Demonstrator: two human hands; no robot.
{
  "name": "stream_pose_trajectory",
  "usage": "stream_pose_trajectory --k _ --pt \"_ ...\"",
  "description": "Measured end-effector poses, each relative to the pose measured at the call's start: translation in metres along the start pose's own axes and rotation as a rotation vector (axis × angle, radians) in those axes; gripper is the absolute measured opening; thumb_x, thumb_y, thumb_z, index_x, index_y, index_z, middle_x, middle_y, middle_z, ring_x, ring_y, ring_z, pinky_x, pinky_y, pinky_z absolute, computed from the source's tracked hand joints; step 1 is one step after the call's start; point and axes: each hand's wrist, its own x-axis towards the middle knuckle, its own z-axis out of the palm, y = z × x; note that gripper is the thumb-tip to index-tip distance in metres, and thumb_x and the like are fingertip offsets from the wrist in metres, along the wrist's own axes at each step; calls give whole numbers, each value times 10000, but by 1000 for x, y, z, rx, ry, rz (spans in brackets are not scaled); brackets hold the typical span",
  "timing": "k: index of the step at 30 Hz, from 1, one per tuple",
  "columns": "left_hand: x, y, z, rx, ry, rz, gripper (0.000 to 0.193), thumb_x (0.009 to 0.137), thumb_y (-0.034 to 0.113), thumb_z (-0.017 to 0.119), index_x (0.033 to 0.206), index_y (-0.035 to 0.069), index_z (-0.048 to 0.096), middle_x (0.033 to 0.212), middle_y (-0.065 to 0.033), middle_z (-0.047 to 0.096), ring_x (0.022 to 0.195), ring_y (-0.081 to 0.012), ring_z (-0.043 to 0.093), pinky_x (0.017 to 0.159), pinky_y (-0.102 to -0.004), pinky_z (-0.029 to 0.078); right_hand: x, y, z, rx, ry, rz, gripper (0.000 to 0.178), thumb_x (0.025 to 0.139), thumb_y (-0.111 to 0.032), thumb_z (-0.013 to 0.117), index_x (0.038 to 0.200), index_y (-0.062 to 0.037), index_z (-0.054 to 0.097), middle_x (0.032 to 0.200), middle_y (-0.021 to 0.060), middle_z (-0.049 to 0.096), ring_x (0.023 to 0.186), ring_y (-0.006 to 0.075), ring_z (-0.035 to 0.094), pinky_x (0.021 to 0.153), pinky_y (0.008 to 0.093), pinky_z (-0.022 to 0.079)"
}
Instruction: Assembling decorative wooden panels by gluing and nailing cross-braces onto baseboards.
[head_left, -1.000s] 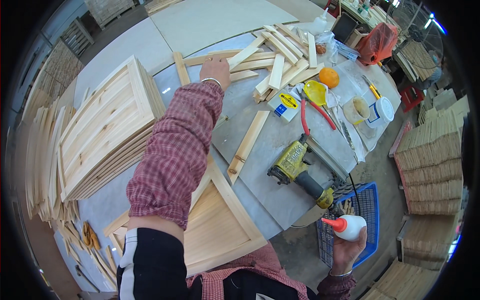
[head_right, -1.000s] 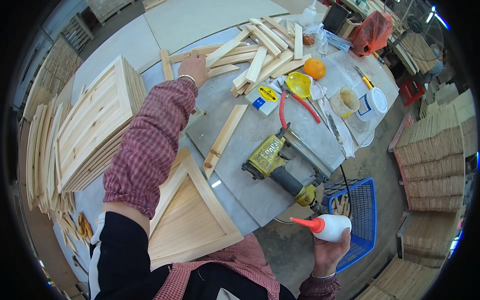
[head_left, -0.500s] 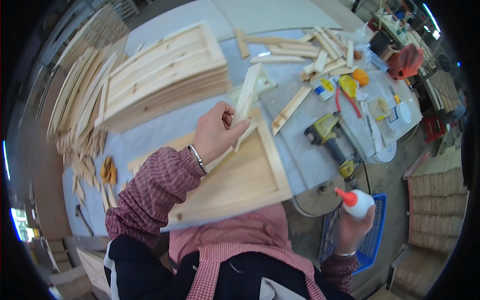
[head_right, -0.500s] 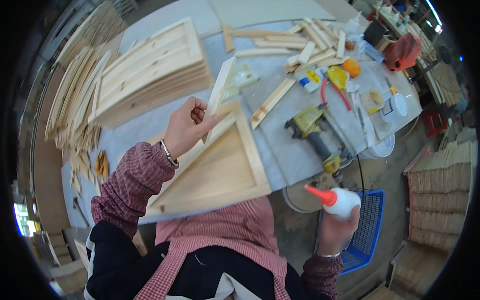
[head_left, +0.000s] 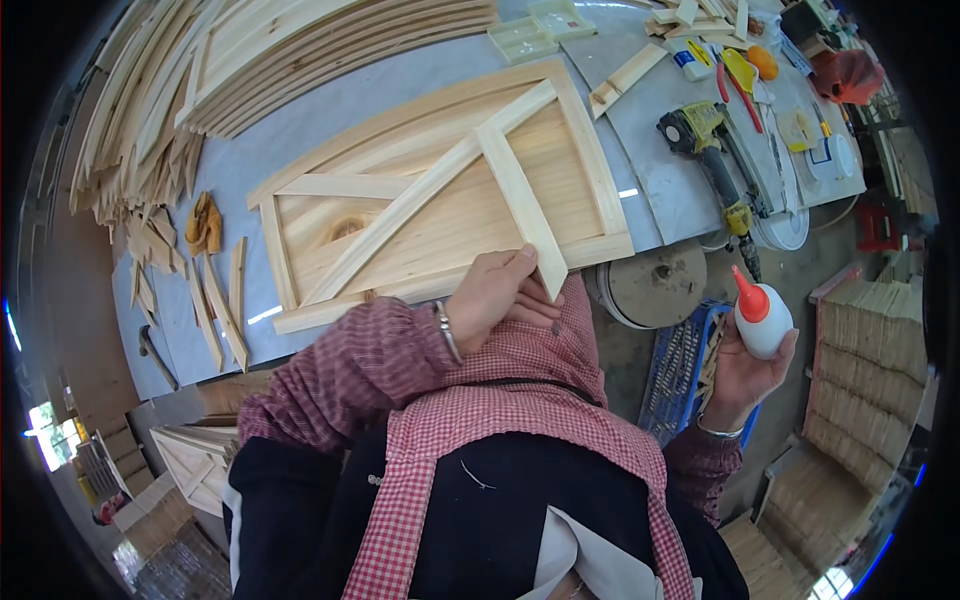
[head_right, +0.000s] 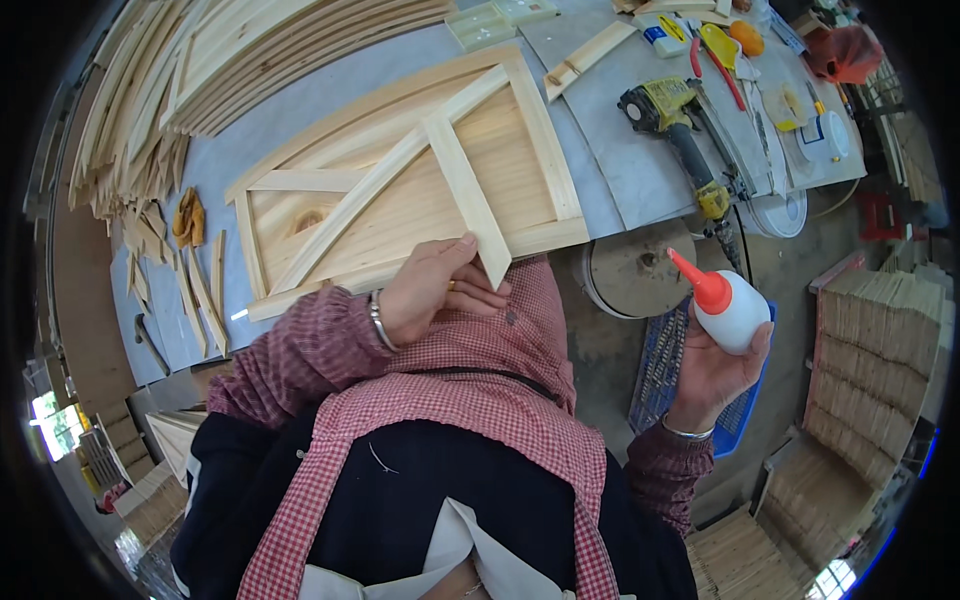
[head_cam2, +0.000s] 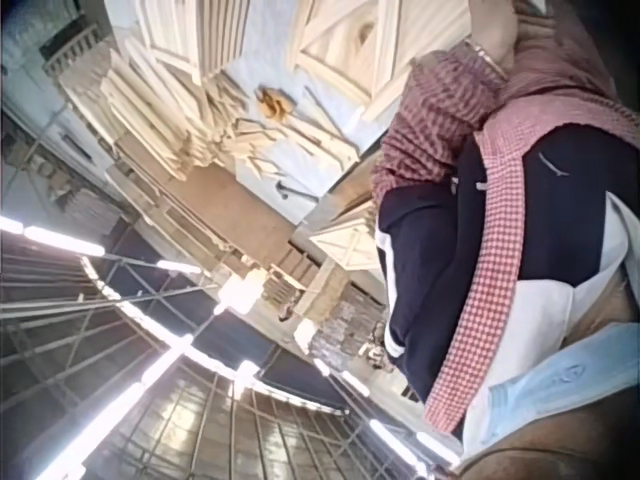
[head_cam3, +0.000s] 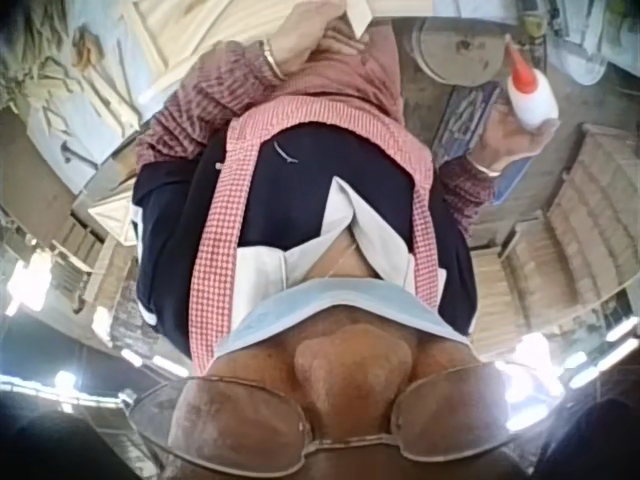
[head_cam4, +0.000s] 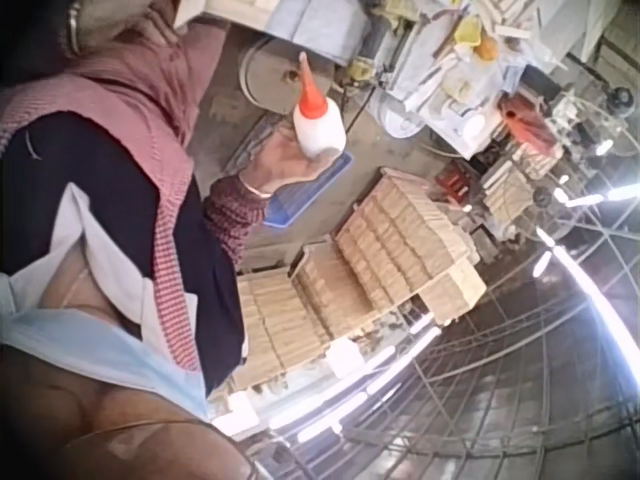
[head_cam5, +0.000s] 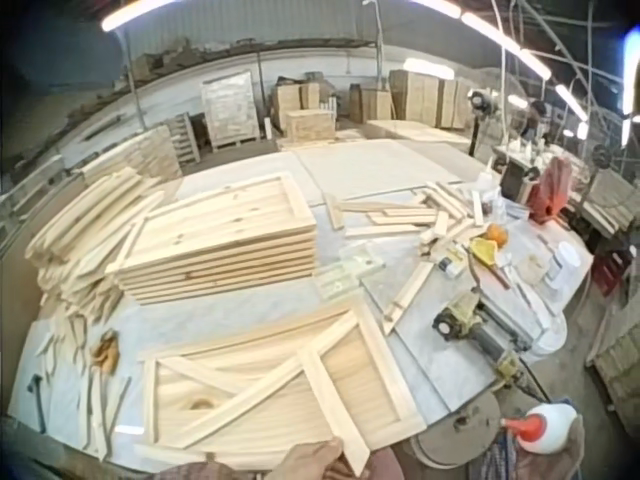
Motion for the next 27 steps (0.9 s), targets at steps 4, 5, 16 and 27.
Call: stream_pose_trajectory --k 4,5,16,27 --pt "-3 1 -19 148 -50 -37 367 981 261 390 944 -71 542 821 -169 624 703 -247 656 625 -288 576 -6 3 -1 -13 25 -17 534 883 -352 575 1239 21 437 1240 199 515 1120 336 535 895 462 505" --pt "-2 1 -21 165 -54 -12 363 977 257 402 932 -73 545 811 -164 623 688 -245 656 613 -283 575 -5 4 0 -13 22 -14 533 883 -351 575 1239 21 437 1239 200 515 1124 338 532 895 463 505" --pt "-11 25 -34 858 125 538 157 895 138 529 908 -17 551 716 -95 584 594 -207 617 489 -283 508 -2 3 -1 7 49 -10 522 864 -336 595 1225 9 439 1238 207 507 1127 342 528 890 491 502" --pt "-16 22 -70 1992 406 1208 215 719 109 594 908 21 542 815 -80 493 750 -205 525 618 -310 448 0 8 -2 13 39 19 548 877 -326 592 1252 35 418 1259 210 497 1154 346 509 927 460 491"
